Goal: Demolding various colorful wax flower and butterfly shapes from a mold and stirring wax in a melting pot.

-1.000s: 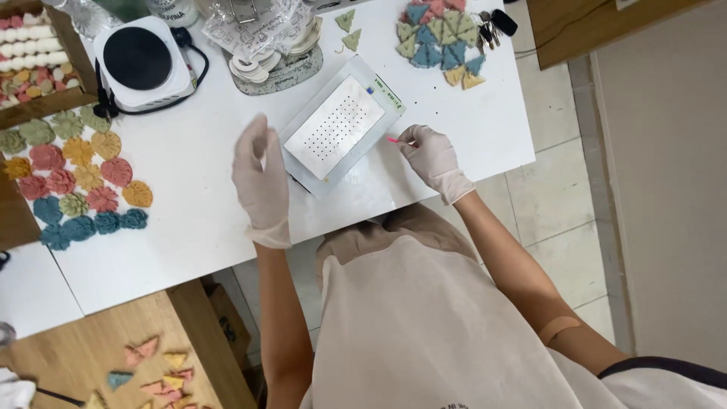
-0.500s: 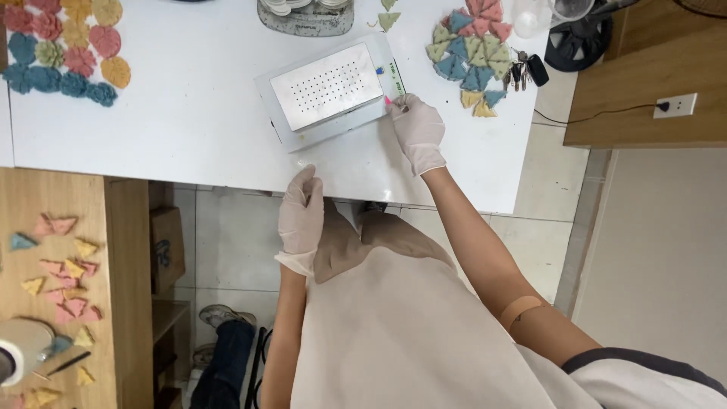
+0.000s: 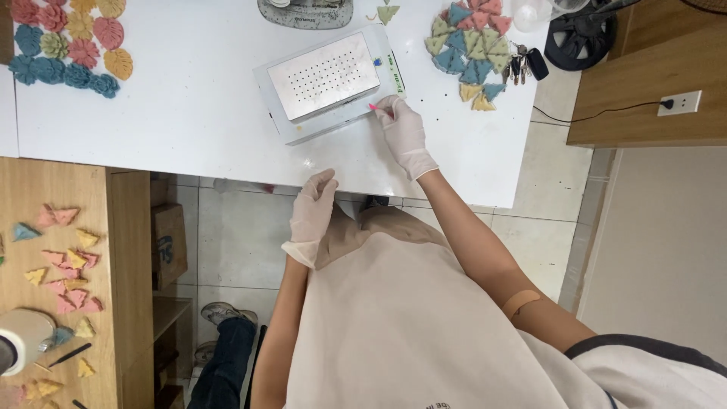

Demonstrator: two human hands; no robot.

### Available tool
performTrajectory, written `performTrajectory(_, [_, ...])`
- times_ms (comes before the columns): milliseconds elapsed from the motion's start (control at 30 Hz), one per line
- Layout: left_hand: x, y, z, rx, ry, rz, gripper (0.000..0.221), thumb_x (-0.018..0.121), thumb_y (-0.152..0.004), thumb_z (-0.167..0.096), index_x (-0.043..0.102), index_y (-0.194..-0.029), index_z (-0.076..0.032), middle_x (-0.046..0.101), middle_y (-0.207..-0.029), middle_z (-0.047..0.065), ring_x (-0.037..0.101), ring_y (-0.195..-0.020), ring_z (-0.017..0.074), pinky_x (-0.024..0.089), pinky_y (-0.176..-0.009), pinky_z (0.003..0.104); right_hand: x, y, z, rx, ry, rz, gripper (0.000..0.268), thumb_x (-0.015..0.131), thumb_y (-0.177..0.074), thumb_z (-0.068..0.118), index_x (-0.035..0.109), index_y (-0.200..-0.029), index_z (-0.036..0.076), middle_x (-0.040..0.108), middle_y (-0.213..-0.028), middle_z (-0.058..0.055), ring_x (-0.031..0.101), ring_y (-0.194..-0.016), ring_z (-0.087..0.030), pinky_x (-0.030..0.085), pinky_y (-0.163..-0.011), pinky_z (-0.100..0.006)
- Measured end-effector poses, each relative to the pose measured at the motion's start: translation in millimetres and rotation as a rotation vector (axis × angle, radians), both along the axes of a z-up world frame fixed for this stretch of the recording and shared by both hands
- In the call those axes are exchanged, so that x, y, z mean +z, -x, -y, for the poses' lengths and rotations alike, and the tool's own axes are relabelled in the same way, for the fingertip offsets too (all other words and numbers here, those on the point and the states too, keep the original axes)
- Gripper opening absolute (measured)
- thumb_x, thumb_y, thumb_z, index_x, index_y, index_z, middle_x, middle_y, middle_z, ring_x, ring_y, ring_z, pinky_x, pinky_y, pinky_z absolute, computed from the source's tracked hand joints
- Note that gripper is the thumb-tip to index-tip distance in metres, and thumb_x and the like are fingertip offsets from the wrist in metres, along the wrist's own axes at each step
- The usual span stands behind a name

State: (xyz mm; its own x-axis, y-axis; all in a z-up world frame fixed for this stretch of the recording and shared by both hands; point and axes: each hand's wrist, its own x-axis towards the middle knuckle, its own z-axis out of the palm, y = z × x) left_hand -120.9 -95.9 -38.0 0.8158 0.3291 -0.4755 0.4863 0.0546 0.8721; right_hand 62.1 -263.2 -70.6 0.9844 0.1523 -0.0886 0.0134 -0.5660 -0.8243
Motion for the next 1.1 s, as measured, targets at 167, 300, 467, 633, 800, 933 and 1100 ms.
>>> performTrajectory(167, [1.3, -17.3, 5.2, -0.118, -0.095, 0.047, 0.038, 0.062, -0.099, -0.022, 0.065, -0.131, -0.003, 0.074, -0.117, 0.01, 0.068, -0.105, 0.0162, 0.052, -0.093, 0.028, 0.6, -3.5, -10.6, 0.042, 0.07, 0.213, 0.007, 0.071, -0.095, 0.014, 0.069, -0.099, 0.008, 0.073, -0.092, -0.013, 0.071, -0.084, -0.031, 0.055, -0.077, -0.039])
performTrajectory(300, [-9.1, -21.2, 8.6, -0.227, -0.084, 0.142, 0.036, 0.061, -0.101, -0.022, 0.065, -0.131, -0.002, 0.073, -0.121, 0.011, 0.068, -0.109, 0.0173, 0.052, -0.096, 0.029, 4.5, -10.0, -15.0, 0.114, 0.116, 0.352, 0.01, 0.075, -0.093, 0.013, 0.068, -0.095, 0.006, 0.071, -0.091, -0.014, 0.068, -0.084, -0.032, 0.054, -0.078, -0.039])
performTrajectory(467, [-5.3, -16.2, 5.1, -0.236, -0.027, 0.059, 0.038, 0.061, -0.099, -0.023, 0.064, -0.131, -0.003, 0.073, -0.122, 0.01, 0.068, -0.107, 0.0183, 0.052, -0.093, 0.031, 6.4, -5.3, -6.0, 0.011, -0.002, 0.282, 0.007, 0.074, -0.094, 0.008, 0.069, -0.097, 0.005, 0.071, -0.096, -0.012, 0.07, -0.086, -0.026, 0.056, -0.079, -0.035])
performTrajectory(633, [6.3, -14.4, -6.3, -0.217, -0.141, -0.048, 0.037, 0.061, -0.099, -0.024, 0.067, -0.129, -0.005, 0.075, -0.118, 0.009, 0.069, -0.106, 0.0175, 0.052, -0.095, 0.03, -5.0, -7.4, -3.1, -0.116, -0.187, 0.267, 0.007, 0.073, -0.092, 0.003, 0.07, -0.098, 0.002, 0.067, -0.101, -0.012, 0.067, -0.089, -0.021, 0.055, -0.081, -0.03])
performTrajectory(800, [-14.8, -4.4, -7.6, -0.177, -0.111, 0.039, 0.035, 0.061, -0.1, -0.024, 0.067, -0.129, -0.004, 0.074, -0.12, 0.01, 0.069, -0.108, 0.0182, 0.052, -0.096, 0.03, -5.1, -11.6, -7.1, -0.19, -0.146, 0.192, 0.009, 0.071, -0.093, 0.004, 0.071, -0.102, 0.002, 0.069, -0.097, -0.01, 0.068, -0.084, -0.015, 0.055, -0.082, -0.027])
performTrajectory(933, [-13.1, 1.5, -6.6, -0.155, -0.094, 0.024, 0.036, 0.061, -0.099, -0.025, 0.066, -0.129, -0.005, 0.075, -0.119, 0.01, 0.07, -0.107, 0.0183, 0.053, -0.094, 0.03, 4.7, -7.9, -7.4, -0.186, -0.083, 0.223, 0.007, 0.072, -0.094, 0.007, 0.071, -0.1, 0.003, 0.07, -0.094, -0.01, 0.068, -0.081, -0.015, 0.055, -0.079, -0.027])
performTrajectory(1100, [4.3, 1.0, -8.3, -0.163, -0.134, -0.091, 0.037, 0.061, -0.098, -0.028, 0.068, -0.129, -0.008, 0.076, -0.117, 0.008, 0.071, -0.103, 0.0185, 0.054, -0.092, 0.03, 23.7, 1.0, -10.9, -0.139, -0.026, 0.171, 0.008, 0.075, -0.092, 0.012, 0.074, -0.098, 0.006, 0.072, -0.089, -0.009, 0.064, -0.073, -0.017, 0.054, -0.072, -0.03])
